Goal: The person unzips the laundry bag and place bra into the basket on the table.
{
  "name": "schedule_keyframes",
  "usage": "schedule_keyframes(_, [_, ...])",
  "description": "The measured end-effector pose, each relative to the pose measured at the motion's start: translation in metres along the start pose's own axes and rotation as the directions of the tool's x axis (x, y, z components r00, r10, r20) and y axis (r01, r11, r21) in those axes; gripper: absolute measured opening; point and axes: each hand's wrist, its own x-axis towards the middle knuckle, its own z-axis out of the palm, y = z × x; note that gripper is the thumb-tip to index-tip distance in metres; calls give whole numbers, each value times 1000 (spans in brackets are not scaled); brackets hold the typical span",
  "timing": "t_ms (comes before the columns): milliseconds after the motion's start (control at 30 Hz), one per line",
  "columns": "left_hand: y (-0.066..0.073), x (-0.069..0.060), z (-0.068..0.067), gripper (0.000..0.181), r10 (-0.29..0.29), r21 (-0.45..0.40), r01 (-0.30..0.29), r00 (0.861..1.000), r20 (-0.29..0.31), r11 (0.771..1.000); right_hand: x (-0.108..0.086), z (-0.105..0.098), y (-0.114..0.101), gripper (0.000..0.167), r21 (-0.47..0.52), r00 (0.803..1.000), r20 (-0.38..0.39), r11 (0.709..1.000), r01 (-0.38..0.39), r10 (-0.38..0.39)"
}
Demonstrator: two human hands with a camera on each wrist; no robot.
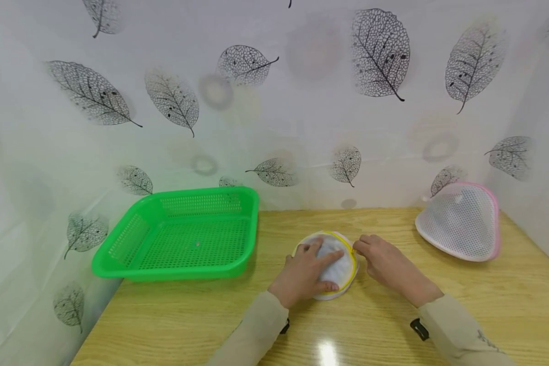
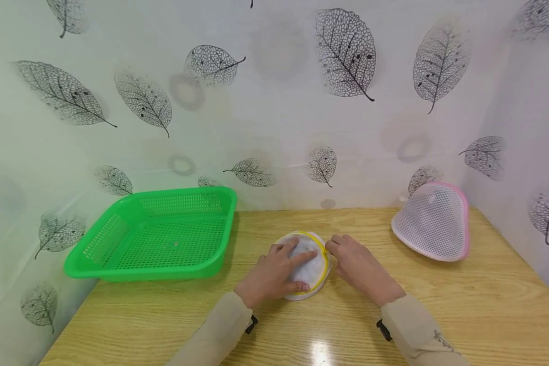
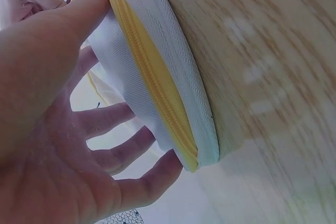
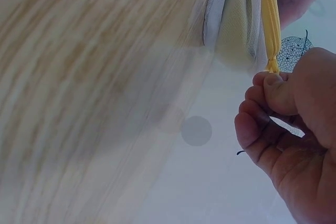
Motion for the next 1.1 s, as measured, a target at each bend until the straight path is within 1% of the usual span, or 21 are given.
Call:
schedule_keyframes(267, [-1, 0, -1, 75, 4, 0, -4, 1000, -12, 1000, 0, 1, 1, 38, -9, 1000, -15, 1000, 6, -6])
schedule_keyframes(533, [-1, -1, -2, 75, -2, -13, 2, 1000, -5, 1000, 1, -1, 0, 39, 2, 1000, 24, 1000, -11, 11])
schedule_keyframes(800, [0, -1, -2, 74, -5, 6, 5, 1000, -27, 1000, 0, -1, -1, 41, 4, 1000, 12, 1000, -26, 26])
schedule_keyframes(1033, [0, 0, -1, 74, -14, -1, 13, 1000, -7, 1000, -1, -2, -1, 40, -5, 1000, 21, 1000, -16, 16])
schedule_keyframes(1100, [1, 0, -1, 73, -13, -2, 13, 1000, -3, 1000, -1, -4, 1, 40, -12, 1000, 24, 1000, 1, 0])
